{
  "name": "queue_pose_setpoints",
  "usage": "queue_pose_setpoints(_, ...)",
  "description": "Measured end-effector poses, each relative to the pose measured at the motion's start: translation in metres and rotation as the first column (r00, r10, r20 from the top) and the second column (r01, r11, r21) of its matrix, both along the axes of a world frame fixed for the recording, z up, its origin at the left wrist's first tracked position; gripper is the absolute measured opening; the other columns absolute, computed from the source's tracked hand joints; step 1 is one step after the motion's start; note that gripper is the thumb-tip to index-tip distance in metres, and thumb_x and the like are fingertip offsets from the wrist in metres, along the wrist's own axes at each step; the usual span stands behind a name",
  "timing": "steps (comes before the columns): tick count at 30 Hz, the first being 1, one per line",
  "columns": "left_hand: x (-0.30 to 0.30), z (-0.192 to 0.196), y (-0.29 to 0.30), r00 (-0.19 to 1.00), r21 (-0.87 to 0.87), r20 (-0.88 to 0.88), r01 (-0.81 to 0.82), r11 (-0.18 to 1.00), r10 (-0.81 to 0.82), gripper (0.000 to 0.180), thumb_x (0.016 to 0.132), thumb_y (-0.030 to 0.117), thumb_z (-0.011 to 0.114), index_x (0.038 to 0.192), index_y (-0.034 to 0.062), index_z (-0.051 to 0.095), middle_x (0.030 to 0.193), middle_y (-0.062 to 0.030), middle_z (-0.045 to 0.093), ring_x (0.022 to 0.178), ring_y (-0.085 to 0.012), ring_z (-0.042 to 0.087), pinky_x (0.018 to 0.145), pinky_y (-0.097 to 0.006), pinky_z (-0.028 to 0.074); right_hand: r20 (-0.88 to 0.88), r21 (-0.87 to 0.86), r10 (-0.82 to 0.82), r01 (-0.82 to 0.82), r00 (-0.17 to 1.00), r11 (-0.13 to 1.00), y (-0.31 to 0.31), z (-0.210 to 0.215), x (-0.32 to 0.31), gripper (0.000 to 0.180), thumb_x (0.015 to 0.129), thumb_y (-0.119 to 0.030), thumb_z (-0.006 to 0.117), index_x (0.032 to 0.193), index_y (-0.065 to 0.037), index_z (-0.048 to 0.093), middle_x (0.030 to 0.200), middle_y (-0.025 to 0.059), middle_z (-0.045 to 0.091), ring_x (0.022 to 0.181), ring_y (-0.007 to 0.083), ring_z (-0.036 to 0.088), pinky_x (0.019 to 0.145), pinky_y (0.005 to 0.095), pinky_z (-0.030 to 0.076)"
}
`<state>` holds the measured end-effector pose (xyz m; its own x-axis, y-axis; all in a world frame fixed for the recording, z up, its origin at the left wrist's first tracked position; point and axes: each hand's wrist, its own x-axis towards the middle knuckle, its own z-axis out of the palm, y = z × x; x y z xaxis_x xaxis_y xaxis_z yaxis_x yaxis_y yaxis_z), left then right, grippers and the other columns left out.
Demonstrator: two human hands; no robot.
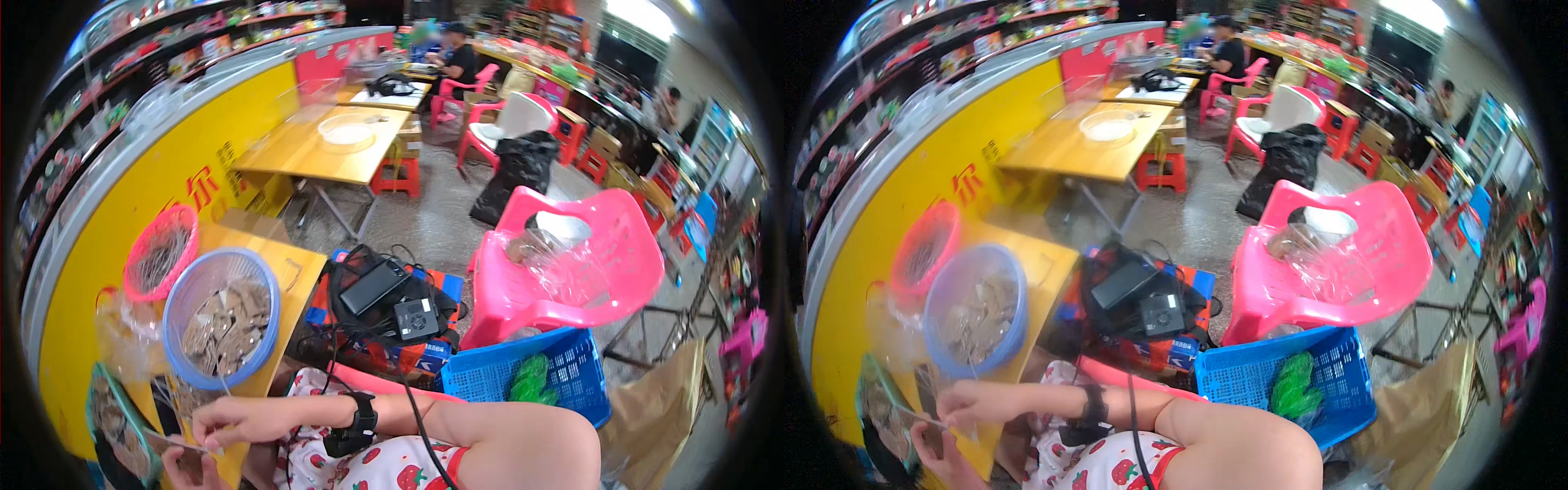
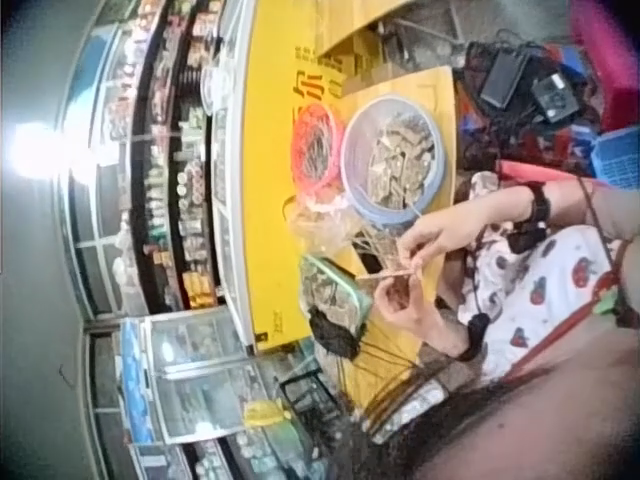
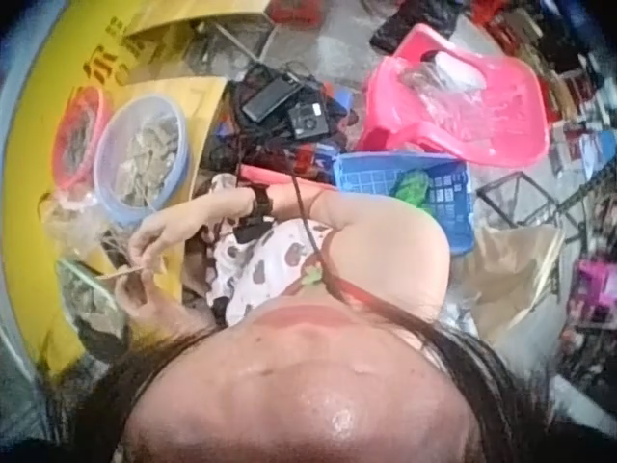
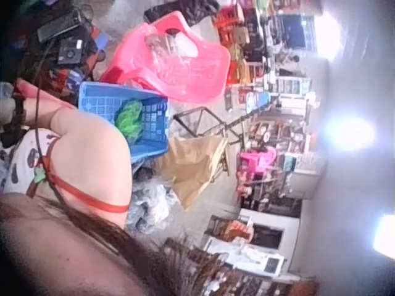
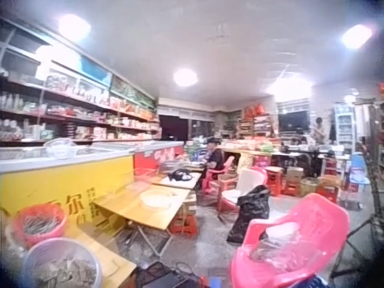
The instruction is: Thread and tie strings or plastic loops through product tags for packaging.
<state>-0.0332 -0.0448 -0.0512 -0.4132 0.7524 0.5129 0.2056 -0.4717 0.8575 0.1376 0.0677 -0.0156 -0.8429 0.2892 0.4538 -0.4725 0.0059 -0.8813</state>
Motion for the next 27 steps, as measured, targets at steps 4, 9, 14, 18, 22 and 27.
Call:
queue_pose_setpoints(4, 0.022, 0.01, -0.017, 0.981, -0.052, 0.109, -0.158, 0.986, 0.163, 0.049, 0.065, 0.013, 0.083, 0.103, 0.0052, 0.053, 0.102, -0.0061, 0.058, 0.099, -0.0178, 0.055, 0.087, -0.031, 0.046, 0.024, -0.015, 0.013, -0.013, 1.0, 1.0, 0.002, -0.001, 0.001, 0.016, 0.092, -0.016, 0.055, 0.095, -0.001, 0.055, 0.091, 0.0006, 0.053, 0.09, 0.009, 0.048, 0.08, 0.0258, 0.041)
queue_pose_setpoints(9, 0.058, 0.042, 0.001, 0.985, -0.048, 0.172, -0.02, 0.999, 0.028, 0.046, 0.067, -0.002, 0.079, 0.102, 0.0051, 0.049, 0.097, -0.0018, 0.053, 0.092, -0.0125, 0.056, 0.082, -0.027, 0.047, 0.142, -0.077, -0.068, 0.079, 0.987, 0.994, 0.003, 0.003, 0.014, 0.012, 0.092, -0.012, 0.055, 0.097, -0.001, 0.056, 0.092, 0.0003, 0.054, 0.09, 0.0083, 0.049, 0.08, 0.0242, 0.042)
queue_pose_setpoints(14, 0.051, 0.046, 0.0, 0.997, 0.002, 0.076, 0.015, 1.0, -0.016, 0.044, 0.071, -0.002, 0.077, 0.106, 0.0036, 0.051, 0.104, -0.0033, 0.054, 0.095, -0.0098, 0.058, 0.079, -0.024, 0.049, 0.088, -0.214, -0.041, 0.06, 0.995, 0.975, 0.004, -0.002, 0.009, 0.008, 0.093, -0.008, 0.054, 0.097, -0.002, 0.056, 0.096, -0.0016, 0.052, 0.088, 0.0055, 0.048, 0.078, 0.02, 0.038)
queue_pose_setpoints(18, 0.047, 0.046, -0.002, 0.993, 0.0, 0.108, 0.041, 0.999, -0.041, 0.045, 0.071, -0.001, 0.077, 0.108, 0.0027, 0.051, 0.104, -0.0039, 0.054, 0.095, -0.0105, 0.058, 0.081, -0.024, 0.049, 0.104, -0.144, -0.058, 0.072, 0.993, 0.987, 0.004, 0.0, 0.008, 0.009, 0.093, -0.008, 0.053, 0.097, 0.0, 0.056, 0.096, -0.0001, 0.052, 0.088, 0.0061, 0.048, 0.079, 0.0206, 0.038)
queue_pose_setpoints(22, 0.048, 0.047, -0.001, 0.999, 0.007, 0.03, 0.037, 0.999, -0.038, 0.045, 0.072, -0.001, 0.076, 0.109, 0.0015, 0.051, 0.102, -0.0042, 0.055, 0.095, -0.0104, 0.058, 0.083, -0.025, 0.049, 0.107, 0.028, -0.19, 0.188, 0.976, 0.982, 0.001, 0.005, 0.007, 0.011, 0.094, -0.007, 0.052, 0.096, 0.003, 0.055, 0.095, 0.0013, 0.052, 0.088, 0.0069, 0.048, 0.08, 0.021, 0.038)
queue_pose_setpoints(27, 0.047, 0.044, -0.001, 1.0, 0.007, -0.015, 0.007, 1.0, -0.007, 0.046, 0.072, -0.001, 0.075, 0.111, 0.0019, 0.051, 0.106, -0.0036, 0.056, 0.098, -0.011, 0.058, 0.085, -0.026, 0.048, 0.08, 0.135, -0.228, 0.216, 0.97, 0.967, 0.005, -0.003, 0.003, 0.01, 0.092, -0.005, 0.052, 0.095, 0.004, 0.054, 0.092, 0.0038, 0.052, 0.087, 0.0104, 0.048, 0.08, 0.0221, 0.038)
